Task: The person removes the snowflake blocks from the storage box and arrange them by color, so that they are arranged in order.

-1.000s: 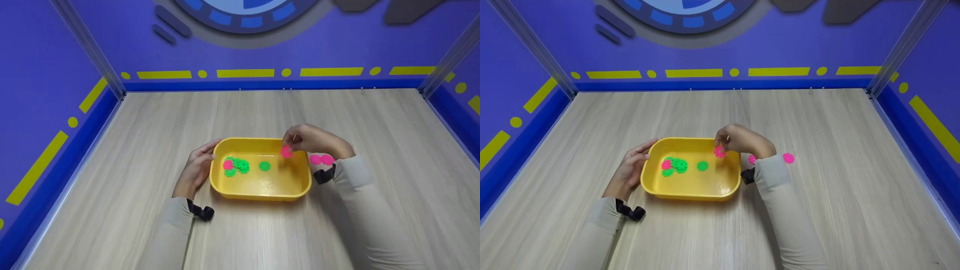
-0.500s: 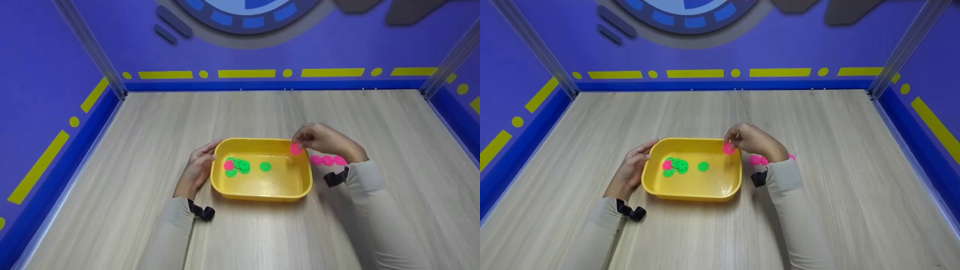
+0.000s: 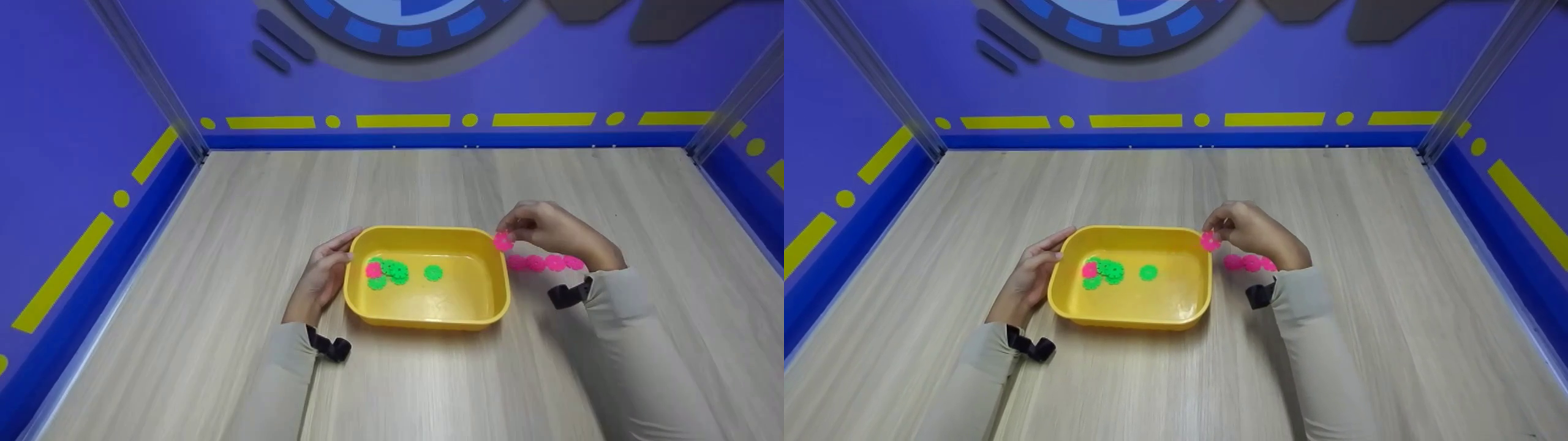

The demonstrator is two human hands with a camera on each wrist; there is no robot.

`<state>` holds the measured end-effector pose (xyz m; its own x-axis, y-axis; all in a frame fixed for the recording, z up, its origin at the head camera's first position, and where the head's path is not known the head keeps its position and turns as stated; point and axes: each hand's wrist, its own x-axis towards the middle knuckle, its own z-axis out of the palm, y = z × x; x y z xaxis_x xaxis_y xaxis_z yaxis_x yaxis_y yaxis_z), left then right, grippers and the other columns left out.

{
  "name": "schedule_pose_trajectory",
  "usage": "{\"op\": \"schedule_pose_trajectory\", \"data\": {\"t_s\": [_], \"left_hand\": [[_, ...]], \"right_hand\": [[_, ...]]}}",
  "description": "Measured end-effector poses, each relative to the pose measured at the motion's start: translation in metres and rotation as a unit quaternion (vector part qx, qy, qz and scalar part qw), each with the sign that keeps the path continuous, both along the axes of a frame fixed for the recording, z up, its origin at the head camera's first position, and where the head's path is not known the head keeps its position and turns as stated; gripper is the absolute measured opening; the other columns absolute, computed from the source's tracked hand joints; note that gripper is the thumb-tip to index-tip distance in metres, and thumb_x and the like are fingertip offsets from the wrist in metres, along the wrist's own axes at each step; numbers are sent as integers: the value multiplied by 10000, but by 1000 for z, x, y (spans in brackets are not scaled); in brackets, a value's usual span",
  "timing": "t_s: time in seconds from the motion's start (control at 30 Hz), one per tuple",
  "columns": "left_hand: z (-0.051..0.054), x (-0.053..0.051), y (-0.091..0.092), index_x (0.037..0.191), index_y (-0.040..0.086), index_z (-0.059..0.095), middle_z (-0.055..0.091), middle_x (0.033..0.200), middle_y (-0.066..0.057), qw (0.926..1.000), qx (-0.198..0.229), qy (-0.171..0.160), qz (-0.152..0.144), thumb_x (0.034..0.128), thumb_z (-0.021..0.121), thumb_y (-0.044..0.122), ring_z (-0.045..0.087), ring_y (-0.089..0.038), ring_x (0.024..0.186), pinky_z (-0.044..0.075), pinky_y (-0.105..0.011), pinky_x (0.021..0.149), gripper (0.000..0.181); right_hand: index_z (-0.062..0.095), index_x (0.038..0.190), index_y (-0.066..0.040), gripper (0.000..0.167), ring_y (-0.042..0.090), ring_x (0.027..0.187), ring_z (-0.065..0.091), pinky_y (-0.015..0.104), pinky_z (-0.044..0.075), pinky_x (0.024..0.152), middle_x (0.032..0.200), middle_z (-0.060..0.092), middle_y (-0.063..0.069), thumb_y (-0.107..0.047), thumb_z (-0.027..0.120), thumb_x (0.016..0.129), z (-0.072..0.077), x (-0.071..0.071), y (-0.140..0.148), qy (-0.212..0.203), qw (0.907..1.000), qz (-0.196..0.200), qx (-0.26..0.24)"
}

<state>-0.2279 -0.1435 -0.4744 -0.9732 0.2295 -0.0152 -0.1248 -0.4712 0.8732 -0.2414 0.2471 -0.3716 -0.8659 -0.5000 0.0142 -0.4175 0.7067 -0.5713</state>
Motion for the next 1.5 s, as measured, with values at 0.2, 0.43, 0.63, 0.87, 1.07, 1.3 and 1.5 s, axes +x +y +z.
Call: {"op": "schedule_pose_trajectory", "data": {"t_s": [0.2, 0.43, 0.63, 0.87, 1.07, 1.3, 1.5], "left_hand": [[0, 0, -1, 1403, -127, 374, 510, 1397, -151, 10000, -1, 11, -58, 831, 458, -115, 534, -163, 1218, 453, -257, 1012, 578], [0, 0, 0, 1395, -127, 388, 512, 1396, -155, 10000, -38, -8, 6, 822, 478, -106, 533, -162, 1218, 459, -253, 1003, 581], [0, 0, 0, 1386, -135, 397, 517, 1396, -160, 9999, -111, 34, 46, 815, 483, -109, 526, -165, 1227, 457, -251, 1002, 578], [-1, 0, 0, 1387, -136, 394, 514, 1399, -166, 10000, -30, 19, 40, 815, 474, -112, 530, -164, 1225, 455, -249, 1006, 578], [-2, -1, 0, 1392, -147, 373, 579, 1324, -127, 9999, 52, 115, -33, 816, 471, -114, 559, -165, 1185, 464, -264, 998, 585], [-1, -1, 0, 1389, -146, 378, 565, 1342, -144, 9999, 29, 110, -8, 814, 467, -113, 553, -171, 1196, 460, -265, 1002, 583], [-1, -1, 0, 1394, -137, 379, 515, 1392, -180, 10000, 5, 46, 4, 810, 467, -110, 543, -181, 1210, 452, -269, 1015, 592]], "right_hand": [[738, 998, -88, 169, 192, 867, 633, 233, 557, 770, 942, 678, 52, -15, 652, 873, -1, 0, 11, -34, 10000, -51, -67], [733, 1000, -79, 176, 193, 860, 627, 143, 512, 739, 933, 675, 50, 2, 647, 870, -5, 1, 22, -28, 9999, -110, -11], [738, 990, -90, 183, 185, 848, 623, 145, 517, 725, 935, 680, 45, 8, 639, 873, -9, 3, 31, -3, 9998, -168, 55], [738, 980, -73, 188, 193, 843, 610, 136, 506, 718, 929, 682, 54, 32, 633, 865, -14, 6, 43, 55, 9996, -258, 89], [734, 991, -79, 193, 204, 872, 609, 123, 501, 727, 952, 686, 62, 27, 635, 864, -19, 10, 55, 24, 9985, -496, 229], [739, 996, -67, 211, 221, 875, 586, 109, 474, 714, 955, 678, 87, 43, 630, 852, -26, 13, 70, 59, 9969, -726, 292], [741, 999, -51, 206, 223, 862, 589, 126, 475, 693, 946, 677, 94, 43, 660, 834, -30, 15, 84, 138, 9963, -794, 304]]}}
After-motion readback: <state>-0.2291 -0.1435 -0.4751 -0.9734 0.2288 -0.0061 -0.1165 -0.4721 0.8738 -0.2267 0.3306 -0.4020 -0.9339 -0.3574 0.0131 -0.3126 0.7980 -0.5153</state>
